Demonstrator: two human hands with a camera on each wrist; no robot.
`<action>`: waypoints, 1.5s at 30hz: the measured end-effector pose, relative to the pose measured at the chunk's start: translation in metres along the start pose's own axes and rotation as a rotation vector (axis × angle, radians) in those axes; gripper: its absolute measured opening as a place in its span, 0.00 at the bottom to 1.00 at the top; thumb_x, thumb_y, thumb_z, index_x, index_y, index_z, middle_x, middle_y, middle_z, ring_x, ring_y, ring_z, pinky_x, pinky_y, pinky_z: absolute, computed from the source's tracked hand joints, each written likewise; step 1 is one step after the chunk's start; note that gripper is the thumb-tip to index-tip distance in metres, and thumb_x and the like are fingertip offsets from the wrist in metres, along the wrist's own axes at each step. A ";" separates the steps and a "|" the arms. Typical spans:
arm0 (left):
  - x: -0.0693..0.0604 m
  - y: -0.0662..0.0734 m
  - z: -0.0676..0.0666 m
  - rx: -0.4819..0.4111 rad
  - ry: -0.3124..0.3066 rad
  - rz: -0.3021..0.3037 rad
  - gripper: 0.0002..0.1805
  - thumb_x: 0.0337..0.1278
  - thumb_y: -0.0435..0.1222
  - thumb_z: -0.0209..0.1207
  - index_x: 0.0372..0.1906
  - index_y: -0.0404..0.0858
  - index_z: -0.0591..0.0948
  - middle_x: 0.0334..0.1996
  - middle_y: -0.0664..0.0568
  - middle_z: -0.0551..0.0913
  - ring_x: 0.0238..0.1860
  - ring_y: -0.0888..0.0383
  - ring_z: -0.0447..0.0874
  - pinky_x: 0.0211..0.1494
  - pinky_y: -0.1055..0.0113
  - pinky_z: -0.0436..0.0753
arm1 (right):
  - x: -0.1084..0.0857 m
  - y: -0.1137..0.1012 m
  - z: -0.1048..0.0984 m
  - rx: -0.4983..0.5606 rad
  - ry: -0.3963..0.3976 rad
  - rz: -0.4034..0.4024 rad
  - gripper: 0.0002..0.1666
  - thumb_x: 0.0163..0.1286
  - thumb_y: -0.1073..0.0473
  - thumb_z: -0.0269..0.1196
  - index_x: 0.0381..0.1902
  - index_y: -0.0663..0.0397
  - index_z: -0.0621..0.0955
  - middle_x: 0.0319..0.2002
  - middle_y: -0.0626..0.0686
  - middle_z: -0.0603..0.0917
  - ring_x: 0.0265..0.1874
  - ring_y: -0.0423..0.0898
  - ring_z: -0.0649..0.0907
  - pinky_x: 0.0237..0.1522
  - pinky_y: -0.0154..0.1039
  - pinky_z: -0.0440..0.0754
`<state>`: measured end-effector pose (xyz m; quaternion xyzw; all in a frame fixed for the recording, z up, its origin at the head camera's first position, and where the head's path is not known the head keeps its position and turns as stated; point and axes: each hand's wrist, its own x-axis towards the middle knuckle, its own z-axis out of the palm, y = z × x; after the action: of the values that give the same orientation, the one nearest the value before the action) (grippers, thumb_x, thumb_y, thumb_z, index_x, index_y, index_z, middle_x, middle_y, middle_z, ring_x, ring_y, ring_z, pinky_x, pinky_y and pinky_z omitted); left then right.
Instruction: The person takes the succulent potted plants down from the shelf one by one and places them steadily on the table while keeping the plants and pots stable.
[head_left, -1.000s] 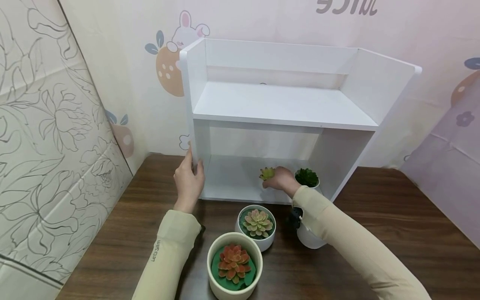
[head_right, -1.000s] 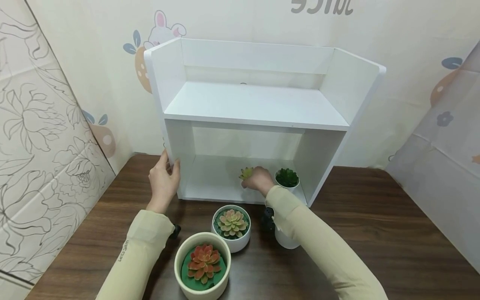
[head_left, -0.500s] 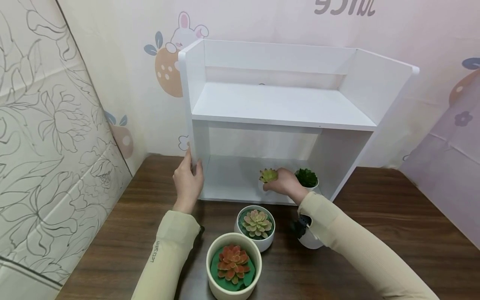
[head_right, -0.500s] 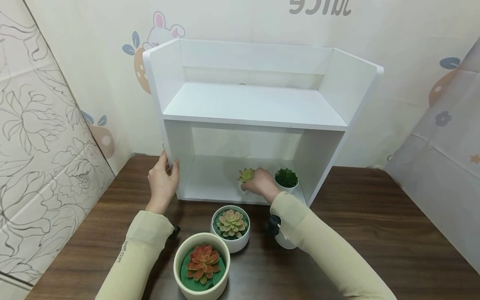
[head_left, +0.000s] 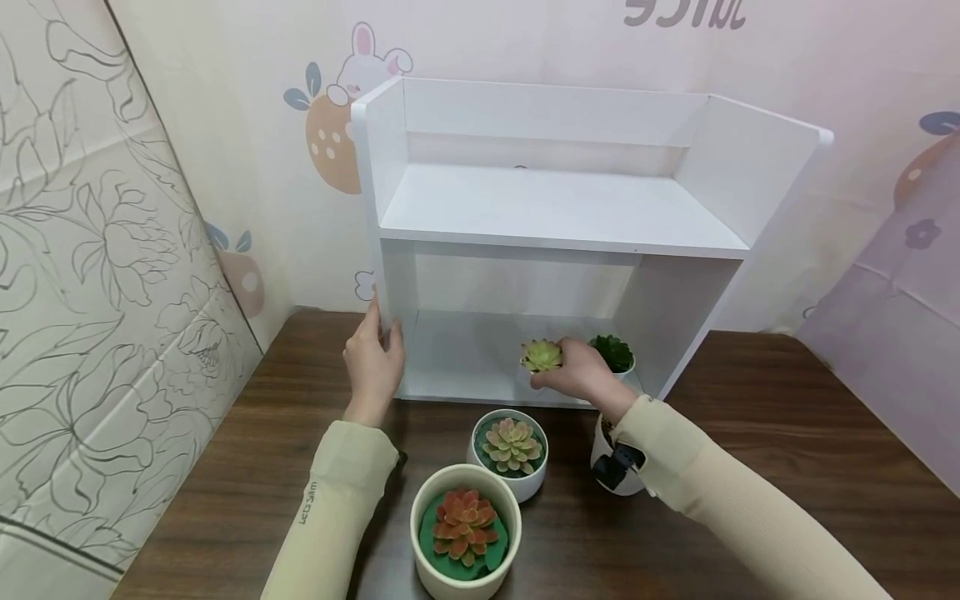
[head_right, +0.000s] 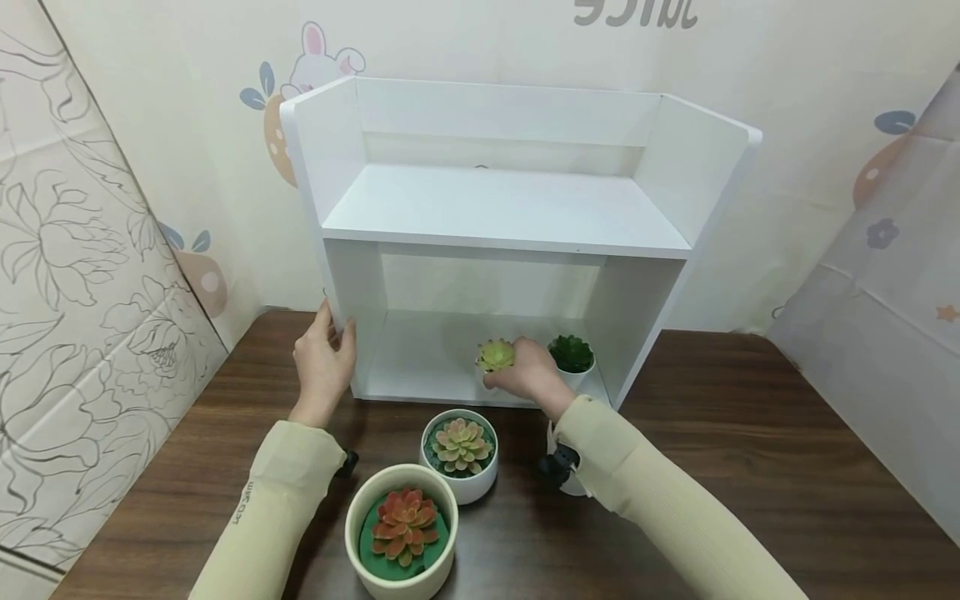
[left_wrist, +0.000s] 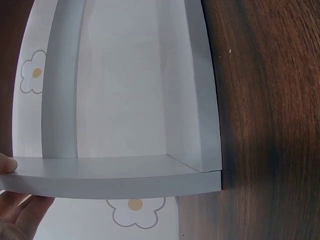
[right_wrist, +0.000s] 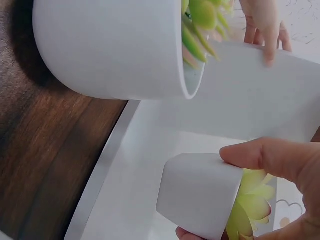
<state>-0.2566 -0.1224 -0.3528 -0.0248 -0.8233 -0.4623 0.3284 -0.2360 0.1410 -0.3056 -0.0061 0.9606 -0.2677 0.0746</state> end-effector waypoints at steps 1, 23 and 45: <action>0.000 0.000 0.000 0.003 0.002 0.000 0.29 0.65 0.31 0.53 0.70 0.36 0.65 0.59 0.36 0.77 0.55 0.41 0.80 0.50 0.50 0.82 | -0.002 0.001 -0.001 -0.003 0.003 -0.002 0.36 0.52 0.52 0.68 0.53 0.69 0.72 0.39 0.59 0.77 0.33 0.50 0.74 0.33 0.40 0.72; 0.000 -0.003 0.001 0.001 0.000 -0.002 0.29 0.65 0.31 0.53 0.70 0.36 0.65 0.59 0.36 0.76 0.56 0.42 0.80 0.51 0.50 0.82 | -0.041 0.011 -0.009 0.003 0.008 -0.090 0.38 0.50 0.52 0.70 0.56 0.67 0.73 0.42 0.60 0.80 0.35 0.49 0.77 0.36 0.42 0.76; -0.001 -0.003 0.002 -0.001 0.007 0.005 0.27 0.65 0.31 0.53 0.69 0.35 0.67 0.58 0.34 0.77 0.54 0.40 0.80 0.50 0.50 0.82 | -0.079 0.016 -0.012 -0.021 0.088 -0.275 0.27 0.48 0.56 0.72 0.44 0.62 0.76 0.29 0.52 0.76 0.25 0.43 0.72 0.27 0.37 0.70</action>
<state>-0.2576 -0.1223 -0.3561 -0.0255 -0.8218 -0.4619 0.3327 -0.1594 0.1646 -0.2930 -0.1269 0.9557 -0.2655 -0.0049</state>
